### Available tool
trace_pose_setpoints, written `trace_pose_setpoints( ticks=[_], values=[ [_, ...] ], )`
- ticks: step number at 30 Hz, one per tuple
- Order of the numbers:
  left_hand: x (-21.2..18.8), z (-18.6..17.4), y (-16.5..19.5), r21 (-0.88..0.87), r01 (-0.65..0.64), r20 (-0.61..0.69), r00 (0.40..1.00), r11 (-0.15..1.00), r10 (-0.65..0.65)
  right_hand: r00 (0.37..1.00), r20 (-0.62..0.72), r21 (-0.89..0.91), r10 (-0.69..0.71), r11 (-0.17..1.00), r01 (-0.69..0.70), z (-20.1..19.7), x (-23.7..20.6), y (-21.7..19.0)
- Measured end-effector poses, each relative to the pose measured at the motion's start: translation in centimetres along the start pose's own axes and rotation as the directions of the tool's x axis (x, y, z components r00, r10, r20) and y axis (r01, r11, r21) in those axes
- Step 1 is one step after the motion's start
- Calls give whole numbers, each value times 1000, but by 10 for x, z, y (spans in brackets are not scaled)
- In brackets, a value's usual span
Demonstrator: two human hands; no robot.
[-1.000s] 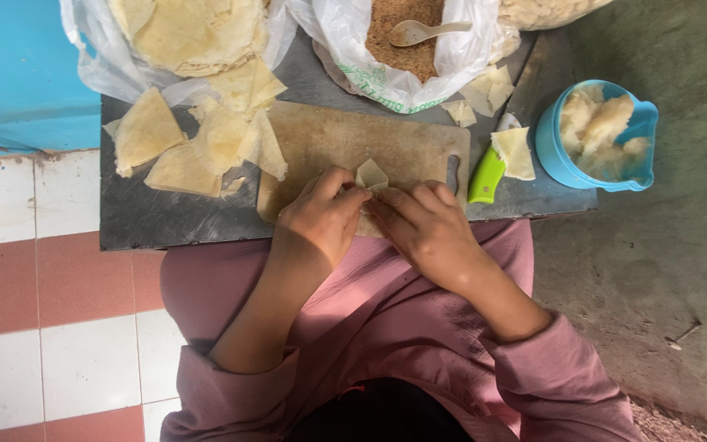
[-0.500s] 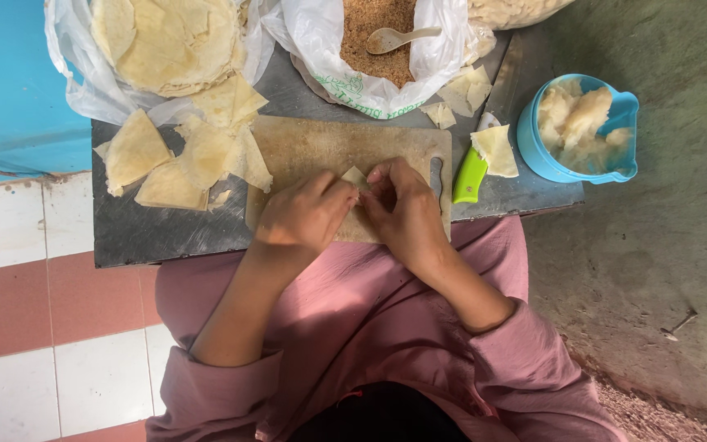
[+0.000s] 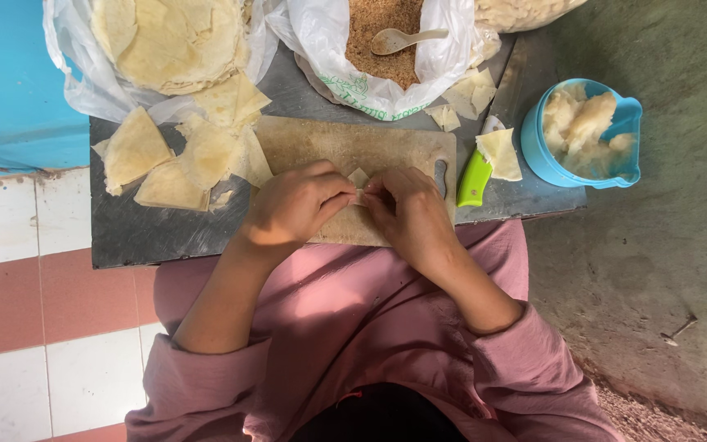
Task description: The person sits at a low table and folds triangular pastry wrappers around filling. They take a wrapper, spoon brown filling from a plastic bag onto it, fold and pinch the wrapper closed, and set the finished parcel aside, repeating the process.
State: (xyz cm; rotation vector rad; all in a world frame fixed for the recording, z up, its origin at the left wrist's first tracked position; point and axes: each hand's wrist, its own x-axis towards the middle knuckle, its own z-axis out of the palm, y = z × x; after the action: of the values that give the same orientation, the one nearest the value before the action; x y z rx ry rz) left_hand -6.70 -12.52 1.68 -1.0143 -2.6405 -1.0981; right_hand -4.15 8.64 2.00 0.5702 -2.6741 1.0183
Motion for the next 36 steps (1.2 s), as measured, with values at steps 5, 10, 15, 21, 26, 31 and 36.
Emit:
trace_pose_setpoints(
  ticks=[5, 10, 15, 21, 26, 31, 36],
  values=[
    [-14, 13, 7, 27, 50, -118, 992, 998, -46, 979, 33, -172, -199, 964, 202, -5, -4, -6],
    [-13, 25, 8, 30, 109, -188, 977, 994, -102, 979, 29, -109, -200, 973, 202, -12, -8, -8],
    [0, 24, 7, -30, 291, -103, 951, 956, -293, 998, 40, -20, -52, 998, 52, -10, 3, -2],
    [2, 17, 0, -109, 208, -113, 969, 972, -220, 999, 49, -9, -6, 1000, 6, -3, 14, -2],
    [-8, 14, -7, 84, 56, -131, 990, 995, -44, 984, 38, -211, -176, 961, 180, -1, 5, -6],
    [-3, 16, -2, 258, 70, -138, 990, 964, -35, 974, 41, -347, -224, 911, 224, -1, 3, -2],
    [-9, 23, 20, 668, 20, -127, 988, 744, 88, 944, 52, -553, -325, 778, 298, -2, -4, -1]
  ],
)
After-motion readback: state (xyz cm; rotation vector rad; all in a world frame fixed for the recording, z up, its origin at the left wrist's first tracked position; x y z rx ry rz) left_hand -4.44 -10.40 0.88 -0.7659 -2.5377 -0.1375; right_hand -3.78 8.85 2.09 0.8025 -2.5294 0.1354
